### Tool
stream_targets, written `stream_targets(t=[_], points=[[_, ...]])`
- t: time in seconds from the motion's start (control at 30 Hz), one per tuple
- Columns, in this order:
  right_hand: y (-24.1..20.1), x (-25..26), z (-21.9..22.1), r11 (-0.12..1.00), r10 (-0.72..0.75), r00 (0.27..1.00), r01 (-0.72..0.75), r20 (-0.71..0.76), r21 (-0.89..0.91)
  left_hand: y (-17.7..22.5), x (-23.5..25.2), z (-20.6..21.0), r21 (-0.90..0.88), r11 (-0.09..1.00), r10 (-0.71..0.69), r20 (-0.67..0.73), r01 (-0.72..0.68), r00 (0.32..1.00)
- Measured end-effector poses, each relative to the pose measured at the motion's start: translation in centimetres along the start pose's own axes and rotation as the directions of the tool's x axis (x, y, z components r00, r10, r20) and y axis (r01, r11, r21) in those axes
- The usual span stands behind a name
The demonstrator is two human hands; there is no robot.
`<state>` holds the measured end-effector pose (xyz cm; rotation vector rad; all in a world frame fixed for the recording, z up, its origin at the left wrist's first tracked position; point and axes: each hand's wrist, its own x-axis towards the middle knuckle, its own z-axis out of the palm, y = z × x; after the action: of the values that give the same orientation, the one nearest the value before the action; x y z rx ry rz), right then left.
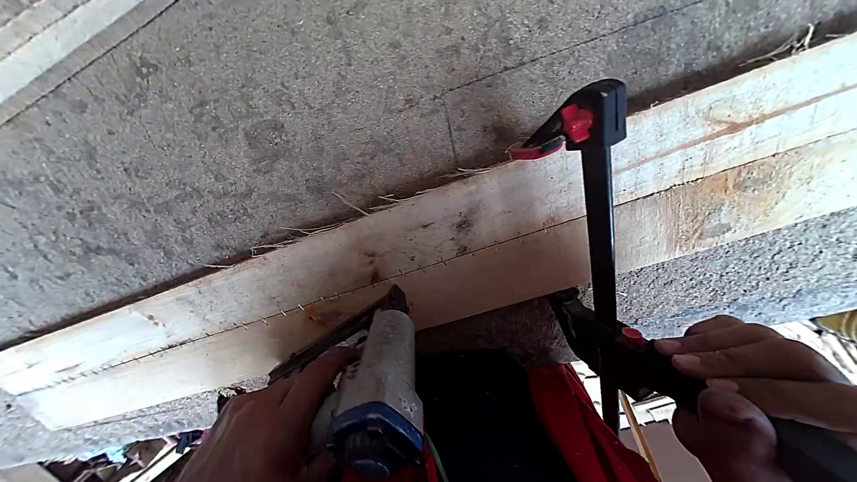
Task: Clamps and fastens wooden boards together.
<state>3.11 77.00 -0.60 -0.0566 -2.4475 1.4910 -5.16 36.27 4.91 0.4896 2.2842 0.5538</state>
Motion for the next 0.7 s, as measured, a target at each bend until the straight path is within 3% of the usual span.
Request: stream_targets(t=[0.43, 0.57, 0.7], points=[[1.0, -0.8, -0.8, 0.998, -0.033, 0.999, 0.034, -0.013, 0.049, -1.0, -0.3, -0.5, -0.042, 0.999, 0.015, -0.143, -0.021, 0.99], [1.6, -1.2, -1.1, 0.995, -0.06, 0.998, 0.061, -0.022, 0.083, -0.6, -0.5, -0.7, -0.022, 0.999, -0.044, -0.134, 0.042, 0.99], [1.9, -1.9, -1.1, 0.99, -0.111, 0.991, 0.104, 0.073, 0.091, 0.2, -2.7, 0.4, 0.074, 0.988, -0.131, -0.093, 0.138, 0.987]])
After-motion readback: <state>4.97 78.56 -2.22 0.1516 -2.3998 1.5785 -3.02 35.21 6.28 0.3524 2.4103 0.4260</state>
